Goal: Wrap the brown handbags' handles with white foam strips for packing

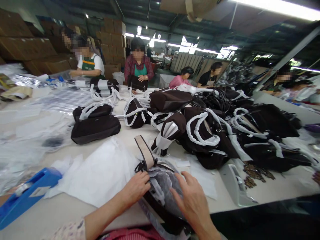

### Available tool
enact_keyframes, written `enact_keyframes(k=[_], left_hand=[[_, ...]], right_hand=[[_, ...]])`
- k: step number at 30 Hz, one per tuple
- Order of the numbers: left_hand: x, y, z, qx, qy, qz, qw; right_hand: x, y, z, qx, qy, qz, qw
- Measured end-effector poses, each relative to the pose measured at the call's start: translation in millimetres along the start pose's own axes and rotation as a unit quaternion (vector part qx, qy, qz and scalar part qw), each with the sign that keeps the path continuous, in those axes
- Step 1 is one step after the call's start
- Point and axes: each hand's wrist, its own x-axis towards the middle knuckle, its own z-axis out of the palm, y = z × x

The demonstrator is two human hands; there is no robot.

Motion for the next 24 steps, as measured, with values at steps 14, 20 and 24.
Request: enact_keyframes(k=[14,20,24], left_hand=[[-7,-11,17.7,-0.027,0.036,0.018,0.999],[1,-8,13.8,-0.020,0.069,-0.036,0.997],[11,-4,8.7,-0.016,0.071,-0.088,0.993]], right_hand=[[-20,15,10,-0.084,-0.188,0.027,0.978],[-56,24,37,-0.130,-0.185,-0.029,0.974],[-57,11,80,-0.071,-0.204,-0.190,0.958]])
